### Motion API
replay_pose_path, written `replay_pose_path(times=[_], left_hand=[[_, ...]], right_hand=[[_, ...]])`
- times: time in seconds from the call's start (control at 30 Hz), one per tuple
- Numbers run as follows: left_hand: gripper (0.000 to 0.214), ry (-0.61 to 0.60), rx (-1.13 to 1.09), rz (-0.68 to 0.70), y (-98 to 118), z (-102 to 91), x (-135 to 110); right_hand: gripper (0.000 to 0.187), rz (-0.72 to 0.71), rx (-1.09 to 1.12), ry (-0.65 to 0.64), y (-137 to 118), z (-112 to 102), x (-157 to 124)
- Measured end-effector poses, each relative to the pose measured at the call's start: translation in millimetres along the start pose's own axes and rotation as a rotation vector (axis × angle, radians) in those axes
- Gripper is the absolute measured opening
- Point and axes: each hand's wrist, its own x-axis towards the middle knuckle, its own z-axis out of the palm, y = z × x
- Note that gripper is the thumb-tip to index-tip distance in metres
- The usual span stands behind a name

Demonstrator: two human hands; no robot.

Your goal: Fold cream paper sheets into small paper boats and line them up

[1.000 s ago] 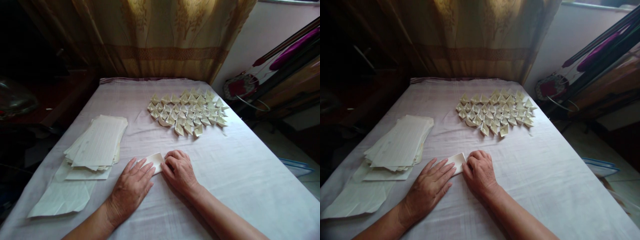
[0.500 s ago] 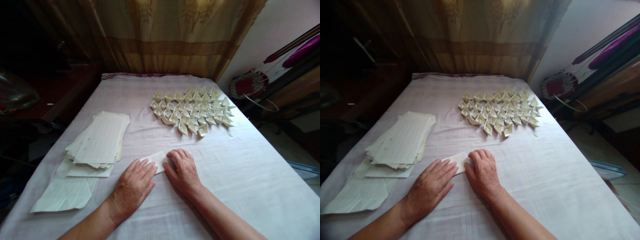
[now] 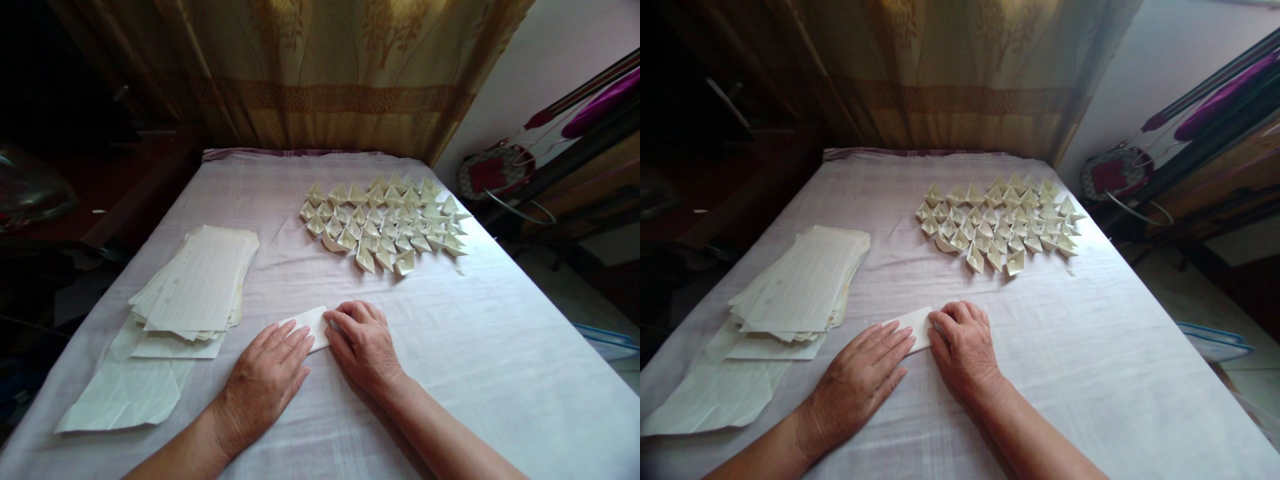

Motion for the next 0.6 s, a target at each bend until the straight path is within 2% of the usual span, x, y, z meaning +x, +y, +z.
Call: replay_pose_path(times=[0.6], left_hand=[[0.035, 0.001, -0.017, -0.012, -0.2, 1.8, -0.7]], right_hand=[[0.020, -0.008, -0.052, -0.015, -1.9, 0.3, 1.0]])
